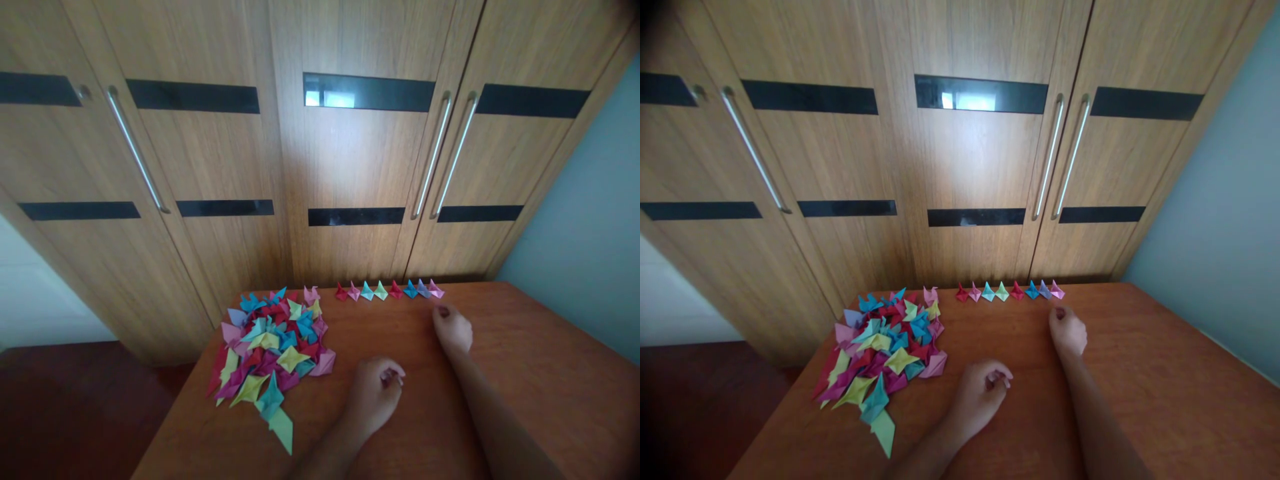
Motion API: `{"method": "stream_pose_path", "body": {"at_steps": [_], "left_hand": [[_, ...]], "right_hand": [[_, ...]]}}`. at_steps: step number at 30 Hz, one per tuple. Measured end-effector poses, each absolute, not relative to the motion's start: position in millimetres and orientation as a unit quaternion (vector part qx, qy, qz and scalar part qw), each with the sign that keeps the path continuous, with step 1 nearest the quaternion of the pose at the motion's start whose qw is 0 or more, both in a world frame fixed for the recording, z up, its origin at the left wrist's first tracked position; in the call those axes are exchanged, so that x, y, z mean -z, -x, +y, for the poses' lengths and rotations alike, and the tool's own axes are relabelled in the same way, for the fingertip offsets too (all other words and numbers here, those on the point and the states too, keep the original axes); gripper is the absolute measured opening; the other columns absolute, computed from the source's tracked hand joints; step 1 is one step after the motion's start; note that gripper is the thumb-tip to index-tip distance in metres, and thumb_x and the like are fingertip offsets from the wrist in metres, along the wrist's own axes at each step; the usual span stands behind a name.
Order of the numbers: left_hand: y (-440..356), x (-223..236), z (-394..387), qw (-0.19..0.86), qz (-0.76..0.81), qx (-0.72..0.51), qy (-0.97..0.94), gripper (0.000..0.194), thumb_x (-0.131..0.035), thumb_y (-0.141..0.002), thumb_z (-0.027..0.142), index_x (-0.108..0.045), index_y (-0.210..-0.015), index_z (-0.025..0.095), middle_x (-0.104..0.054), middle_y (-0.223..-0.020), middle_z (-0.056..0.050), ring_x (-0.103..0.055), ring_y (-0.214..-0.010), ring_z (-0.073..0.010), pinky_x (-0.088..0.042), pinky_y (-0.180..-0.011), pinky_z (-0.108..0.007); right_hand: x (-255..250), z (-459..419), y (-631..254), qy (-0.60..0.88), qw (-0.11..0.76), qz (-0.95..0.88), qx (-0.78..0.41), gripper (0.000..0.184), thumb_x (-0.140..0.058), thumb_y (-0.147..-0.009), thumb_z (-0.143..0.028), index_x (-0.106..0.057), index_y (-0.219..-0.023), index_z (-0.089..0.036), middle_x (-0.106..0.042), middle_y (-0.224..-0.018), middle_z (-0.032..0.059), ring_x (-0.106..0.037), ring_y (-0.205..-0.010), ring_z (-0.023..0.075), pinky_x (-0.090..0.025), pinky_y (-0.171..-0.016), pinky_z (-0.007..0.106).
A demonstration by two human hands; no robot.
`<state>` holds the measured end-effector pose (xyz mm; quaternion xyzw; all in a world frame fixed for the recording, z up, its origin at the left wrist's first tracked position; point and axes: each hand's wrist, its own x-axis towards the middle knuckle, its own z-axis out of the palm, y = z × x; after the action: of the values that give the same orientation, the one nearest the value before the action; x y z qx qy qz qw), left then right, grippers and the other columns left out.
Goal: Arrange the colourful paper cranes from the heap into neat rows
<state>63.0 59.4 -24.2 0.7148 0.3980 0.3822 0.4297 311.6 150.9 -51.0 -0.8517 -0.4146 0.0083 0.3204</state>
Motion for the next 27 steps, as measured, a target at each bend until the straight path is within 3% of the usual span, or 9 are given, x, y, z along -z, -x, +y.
{"method": "stream_pose_path", "body": {"at_steps": [7,12,17,20,27], "left_hand": [[-61.4,26.5,61.5,0.415,0.403,-0.392,-0.716,0.022,-0.047,-0.075,0.009,-0.067,-0.082,0.017,-0.068,-0.076,-0.002,-0.061,-0.071,-0.0146,-0.046,-0.068,-0.023],[-58.9,28.7,63.1,0.420,0.399,-0.414,-0.702,0.021,-0.047,-0.079,0.012,-0.066,-0.086,0.017,-0.069,-0.079,-0.003,-0.063,-0.076,-0.0153,-0.047,-0.071,-0.024],[-48.3,6.4,51.3,0.390,0.408,-0.421,-0.710,0.023,-0.048,-0.081,0.015,-0.066,-0.095,0.019,-0.069,-0.085,-0.003,-0.062,-0.078,-0.0150,-0.047,-0.070,-0.023],[-18.0,-15.2,42.0,0.334,0.418,-0.427,-0.729,0.024,-0.047,-0.084,0.020,-0.065,-0.101,0.021,-0.069,-0.089,-0.003,-0.061,-0.076,-0.0145,-0.047,-0.066,-0.023],[109.2,-23.1,46.2,0.049,0.519,-0.404,-0.752,0.024,-0.049,-0.083,0.024,-0.064,-0.102,0.022,-0.066,-0.099,-0.005,-0.061,-0.093,-0.0207,-0.049,-0.083,-0.034]], "right_hand": [[55.4,111.0,-239.3,0.730,0.400,-0.550,-0.074,0.032,-0.042,-0.084,-0.041,-0.065,-0.091,-0.021,-0.071,-0.085,0.0073,-0.066,-0.078,0.0221,-0.047,-0.067,0.027],[54.4,99.1,-210.4,0.634,0.371,-0.667,-0.124,0.026,-0.044,-0.083,-0.038,-0.065,-0.085,-0.023,-0.070,-0.074,0.0022,-0.065,-0.068,0.0194,-0.046,-0.062,0.026],[49.0,97.7,-215.7,0.630,0.423,-0.637,-0.136,0.028,-0.044,-0.082,-0.041,-0.064,-0.083,-0.022,-0.068,-0.067,0.0021,-0.064,-0.063,0.0192,-0.047,-0.061,0.027],[47.9,97.7,-219.0,0.638,0.443,-0.610,-0.156,0.031,-0.043,-0.082,-0.044,-0.063,-0.081,-0.021,-0.066,-0.063,0.0015,-0.063,-0.060,0.0189,-0.046,-0.059,0.027],[51.5,99.1,-217.2,0.633,0.434,-0.616,-0.175,0.031,-0.044,-0.080,-0.045,-0.064,-0.081,-0.021,-0.066,-0.065,0.0010,-0.063,-0.062,0.0191,-0.047,-0.063,0.028]]}}
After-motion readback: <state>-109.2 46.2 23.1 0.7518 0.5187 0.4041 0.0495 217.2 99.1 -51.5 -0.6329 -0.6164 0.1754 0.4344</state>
